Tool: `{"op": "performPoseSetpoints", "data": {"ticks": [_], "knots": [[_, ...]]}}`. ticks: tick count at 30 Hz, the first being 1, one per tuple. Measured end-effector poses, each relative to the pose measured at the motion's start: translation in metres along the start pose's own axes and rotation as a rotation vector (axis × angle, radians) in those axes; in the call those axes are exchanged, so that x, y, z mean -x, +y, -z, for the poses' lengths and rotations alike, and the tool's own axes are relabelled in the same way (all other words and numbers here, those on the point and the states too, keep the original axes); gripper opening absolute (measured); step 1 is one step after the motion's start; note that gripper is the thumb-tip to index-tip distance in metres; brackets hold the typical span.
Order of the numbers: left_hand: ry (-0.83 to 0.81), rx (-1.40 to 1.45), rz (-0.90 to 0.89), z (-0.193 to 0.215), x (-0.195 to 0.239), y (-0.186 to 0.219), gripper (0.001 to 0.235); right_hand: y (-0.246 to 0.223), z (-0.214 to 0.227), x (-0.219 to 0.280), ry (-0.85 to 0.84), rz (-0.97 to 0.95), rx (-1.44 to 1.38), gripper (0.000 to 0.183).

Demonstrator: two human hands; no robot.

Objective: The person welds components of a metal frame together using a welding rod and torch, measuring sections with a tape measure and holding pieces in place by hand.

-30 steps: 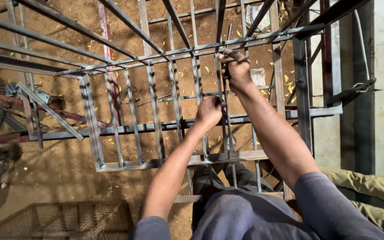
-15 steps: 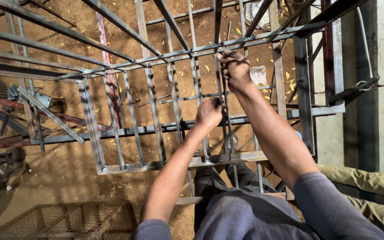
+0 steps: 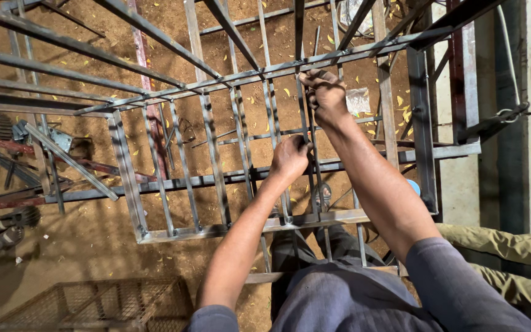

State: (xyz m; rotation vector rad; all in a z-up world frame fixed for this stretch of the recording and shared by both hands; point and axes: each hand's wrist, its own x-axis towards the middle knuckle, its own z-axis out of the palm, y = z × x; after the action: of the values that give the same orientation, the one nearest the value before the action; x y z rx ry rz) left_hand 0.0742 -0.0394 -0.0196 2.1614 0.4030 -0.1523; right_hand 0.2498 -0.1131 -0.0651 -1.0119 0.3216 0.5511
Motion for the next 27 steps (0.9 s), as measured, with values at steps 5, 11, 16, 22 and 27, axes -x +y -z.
{"op": "performPoseSetpoints", "data": {"ticks": [5, 11, 16, 22, 27], "knots": [[-0.024, -0.046, -0.005, -0.003, -0.001, -0.003, 0.022, 0.0, 0.0, 0.0, -0.033, 0.008, 0.009, 0.009], [0.036, -0.057, -0.065, -0.01, -0.004, -0.012, 0.022, 0.007, 0.006, -0.008, -0.047, 0.014, 0.019, 0.01], [0.078, -0.002, -0.074, -0.011, -0.002, -0.013, 0.023, 0.0, -0.005, 0.001, -0.004, 0.045, 0.047, 0.01], [0.043, -0.043, 0.02, -0.01, -0.003, -0.008, 0.029, 0.006, -0.035, 0.019, -0.019, 0.721, 0.3, 0.023], [0.075, -0.031, -0.034, -0.01, -0.001, -0.009, 0.027, 0.017, -0.043, 0.026, 0.381, 0.796, 1.09, 0.03]]}}
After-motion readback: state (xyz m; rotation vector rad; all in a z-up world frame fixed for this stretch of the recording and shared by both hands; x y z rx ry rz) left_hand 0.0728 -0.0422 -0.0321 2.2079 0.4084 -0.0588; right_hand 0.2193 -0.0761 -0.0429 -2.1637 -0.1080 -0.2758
